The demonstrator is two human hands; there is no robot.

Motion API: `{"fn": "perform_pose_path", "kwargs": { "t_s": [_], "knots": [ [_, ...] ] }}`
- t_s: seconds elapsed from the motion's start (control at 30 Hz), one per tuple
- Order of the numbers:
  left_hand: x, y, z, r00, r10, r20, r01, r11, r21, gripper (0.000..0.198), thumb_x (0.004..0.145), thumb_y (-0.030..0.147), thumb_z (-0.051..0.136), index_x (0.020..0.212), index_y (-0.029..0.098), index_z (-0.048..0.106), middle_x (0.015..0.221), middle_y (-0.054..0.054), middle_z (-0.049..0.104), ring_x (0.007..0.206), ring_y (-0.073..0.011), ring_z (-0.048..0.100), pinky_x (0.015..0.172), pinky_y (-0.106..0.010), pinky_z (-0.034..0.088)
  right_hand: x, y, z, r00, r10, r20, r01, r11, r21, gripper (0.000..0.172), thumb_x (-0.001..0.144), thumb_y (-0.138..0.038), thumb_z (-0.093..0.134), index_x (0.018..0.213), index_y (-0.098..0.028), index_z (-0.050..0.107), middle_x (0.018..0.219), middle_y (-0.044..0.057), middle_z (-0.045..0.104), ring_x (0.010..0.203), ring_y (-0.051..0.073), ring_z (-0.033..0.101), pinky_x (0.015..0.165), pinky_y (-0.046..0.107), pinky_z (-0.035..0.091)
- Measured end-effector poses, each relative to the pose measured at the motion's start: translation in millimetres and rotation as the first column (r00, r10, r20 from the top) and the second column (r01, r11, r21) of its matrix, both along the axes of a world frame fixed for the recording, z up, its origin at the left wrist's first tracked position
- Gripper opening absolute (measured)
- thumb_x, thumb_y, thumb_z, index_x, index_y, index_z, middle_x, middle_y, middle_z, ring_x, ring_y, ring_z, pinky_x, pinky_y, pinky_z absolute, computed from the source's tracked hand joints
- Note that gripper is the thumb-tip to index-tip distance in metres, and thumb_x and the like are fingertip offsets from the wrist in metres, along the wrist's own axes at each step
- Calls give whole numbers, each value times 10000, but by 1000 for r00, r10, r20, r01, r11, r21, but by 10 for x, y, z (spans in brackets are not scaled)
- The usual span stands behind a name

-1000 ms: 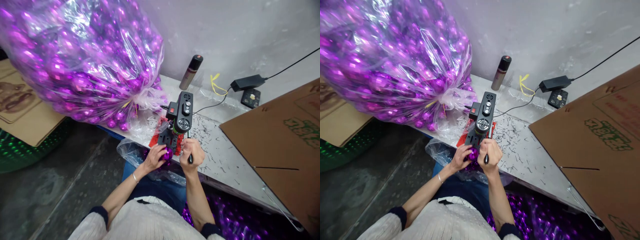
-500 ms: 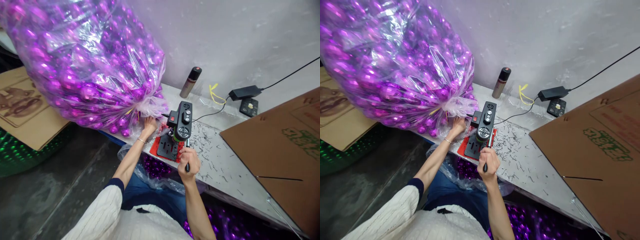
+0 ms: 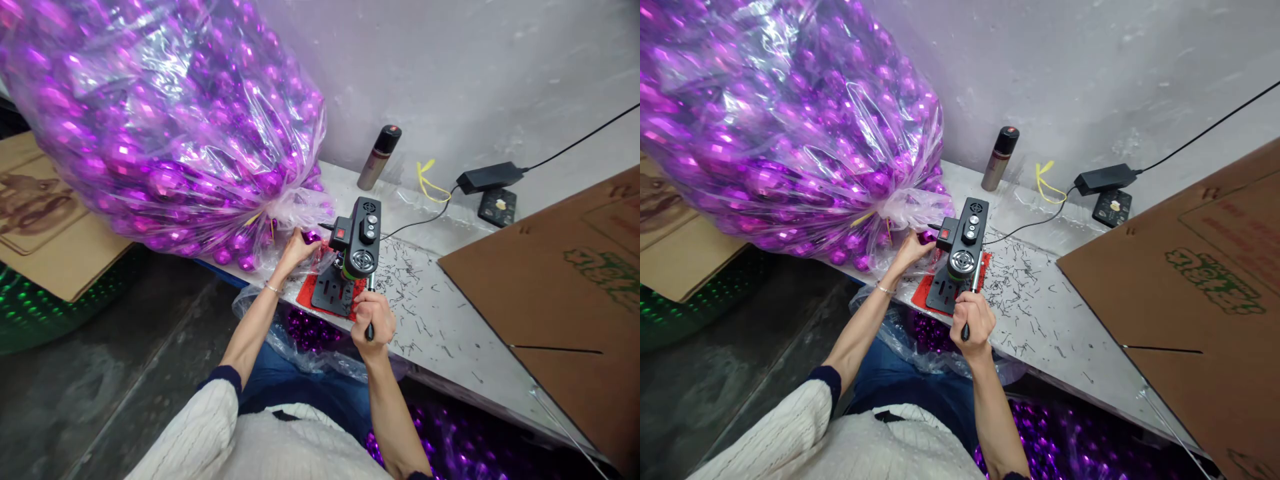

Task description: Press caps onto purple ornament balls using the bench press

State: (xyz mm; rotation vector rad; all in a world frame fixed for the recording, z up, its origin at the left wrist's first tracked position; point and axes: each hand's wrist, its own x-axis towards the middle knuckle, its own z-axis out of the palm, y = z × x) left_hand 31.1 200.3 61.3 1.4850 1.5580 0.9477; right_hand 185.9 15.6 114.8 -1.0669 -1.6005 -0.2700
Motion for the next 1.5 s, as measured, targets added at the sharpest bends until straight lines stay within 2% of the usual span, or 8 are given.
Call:
{"fn": "perform_pose_path", "kwargs": {
  "t_s": [0.07,0.17,0.37,0.5,0.6,0.77,0.93,1.5],
  "knots": [
    [-113,-263,28,945,59,321,-32,996,-89,625,753,293,831,1309,152,582,1191,-119,726,1057,-240,708,972,-371,544,0,4,45,1000,-8,-9,8,1000,1,230,952,-95,465,771,-227,517,711,-1,601,654,129,600,591,257,466],
    [-228,-650,125,689,104,717,79,973,-217,551,838,327,756,1341,212,562,1199,-74,731,962,-197,739,929,-371,587,1,24,166,999,-12,-38,11,1000,-6,243,954,-91,470,759,-226,522,687,-8,600,644,127,606,590,260,449],
    [-147,-1186,188,459,182,870,215,927,-308,320,819,323,785,1079,183,663,1029,-48,771,916,-175,744,898,-322,598,6,83,382,992,-38,-121,30,997,-66,245,960,-105,496,750,-226,525,653,-25,573,613,117,585,599,269,435],
    [69,-1361,-11,527,206,824,156,930,-332,461,765,325,841,1139,198,603,1076,-40,753,985,-182,732,1000,-368,551,7,79,388,992,-27,-125,18,997,-70,234,962,-118,503,756,-227,528,663,-21,582,635,125,592,617,273,439],
    [195,-1373,-184,698,108,708,45,980,-194,621,762,388,854,1281,218,558,1219,-70,718,1156,-227,685,1102,-407,475,10,59,382,995,-13,-97,6,997,-72,232,961,-111,497,761,-225,531,680,-12,604,649,127,600,631,272,443],
    [244,-1313,-356,982,-37,188,22,996,82,602,782,438,842,1306,244,619,1337,-116,673,1309,-316,582,1154,-476,379,18,32,377,999,-9,-34,7,997,-72,220,961,-93,487,790,-222,538,691,-3,620,652,126,602,626,267,440],
    [242,-1299,-400,992,-125,-34,129,975,179,621,806,439,835,1350,256,597,1342,-115,683,1272,-309,597,1134,-470,367,20,24,344,1000,-21,-17,20,998,-60,226,958,-97,481,780,-225,539,700,6,636,657,133,615,627,274,455],
    [327,-1249,-460,978,-207,-7,204,956,213,637,843,433,809,1396,240,558,1388,-114,665,1316,-295,582,1156,-456,394,17,20,352,998,-68,9,69,995,-74,258,998,-151,450,761,-231,510,681,2,621,629,122,610,599,277,460]
  ]
}}
